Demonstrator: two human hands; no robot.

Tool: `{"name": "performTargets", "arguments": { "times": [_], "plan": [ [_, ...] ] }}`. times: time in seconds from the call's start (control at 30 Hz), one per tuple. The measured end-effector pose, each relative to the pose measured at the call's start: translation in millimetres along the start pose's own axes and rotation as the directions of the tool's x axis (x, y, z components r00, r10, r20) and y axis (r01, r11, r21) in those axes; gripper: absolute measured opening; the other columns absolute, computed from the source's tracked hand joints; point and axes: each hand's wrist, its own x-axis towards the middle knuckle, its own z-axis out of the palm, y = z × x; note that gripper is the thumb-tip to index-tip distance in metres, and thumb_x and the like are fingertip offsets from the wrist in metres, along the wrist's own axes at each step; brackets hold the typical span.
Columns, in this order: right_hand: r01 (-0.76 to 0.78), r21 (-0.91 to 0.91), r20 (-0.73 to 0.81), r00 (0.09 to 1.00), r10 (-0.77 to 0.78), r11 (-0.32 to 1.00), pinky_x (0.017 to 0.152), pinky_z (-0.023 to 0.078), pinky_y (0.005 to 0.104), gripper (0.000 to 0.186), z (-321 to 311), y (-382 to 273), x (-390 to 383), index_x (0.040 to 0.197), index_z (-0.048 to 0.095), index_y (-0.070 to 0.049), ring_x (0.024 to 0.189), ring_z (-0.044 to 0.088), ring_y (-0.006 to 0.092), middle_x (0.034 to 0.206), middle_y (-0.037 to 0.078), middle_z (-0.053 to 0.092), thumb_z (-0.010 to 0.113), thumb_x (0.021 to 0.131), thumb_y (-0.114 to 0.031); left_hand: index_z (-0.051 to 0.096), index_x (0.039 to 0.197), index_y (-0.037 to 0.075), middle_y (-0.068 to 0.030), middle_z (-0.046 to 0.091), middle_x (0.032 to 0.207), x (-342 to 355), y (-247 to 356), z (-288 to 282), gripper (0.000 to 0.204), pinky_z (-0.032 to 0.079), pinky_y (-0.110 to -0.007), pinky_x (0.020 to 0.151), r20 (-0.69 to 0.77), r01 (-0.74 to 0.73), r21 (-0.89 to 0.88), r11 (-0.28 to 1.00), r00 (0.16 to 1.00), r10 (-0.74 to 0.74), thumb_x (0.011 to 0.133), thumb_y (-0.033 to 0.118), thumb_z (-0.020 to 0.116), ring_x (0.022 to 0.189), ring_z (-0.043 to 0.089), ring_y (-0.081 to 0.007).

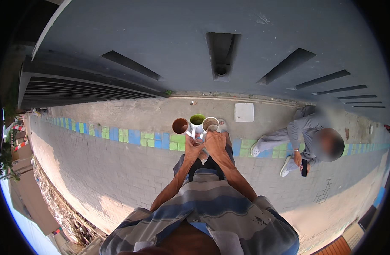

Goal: The person carries several mugs to a water source, then rinses each one under a stream of water from a hose while using their hands to scrub the surfaces.

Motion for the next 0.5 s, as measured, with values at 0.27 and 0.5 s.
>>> {"name": "performTargets", "arguments": {
  "times": [0.27,0.5],
  "plan": [
    [0.258,0.122,0.105,0.957,-0.271,0.958,0.067,0.059,0.0467,0.021,-43,-29,58,0.083,0.077,-0.004,0.075,0.076,0.0337,0.082,0.018,0.075,0.071,0.085,-0.023,0.055,0.125,0.003,-0.0045,0.069,0.101,36,3,12,0.029,0.053,-0.025,0.068,-0.301,-0.021,0.133,0.991,0.952,0.061,0.099,0.007,0.068,0.077,0.062,-0.0066],
    [-0.071,0.500,0.069,0.997,0.042,0.863,0.080,0.059,0.0446,0.028,-75,70,222,0.115,0.068,-0.004,0.085,0.072,0.0341,0.095,0.015,0.071,0.070,0.093,-0.020,0.055,0.133,0.003,-0.0068,0.070,0.102,53,27,51,0.037,0.055,-0.028,0.063,-0.442,-0.047,-0.224,0.974,0.895,-0.059,0.099,0.012,0.065,0.070,0.067,-0.0121]
  ]
}}
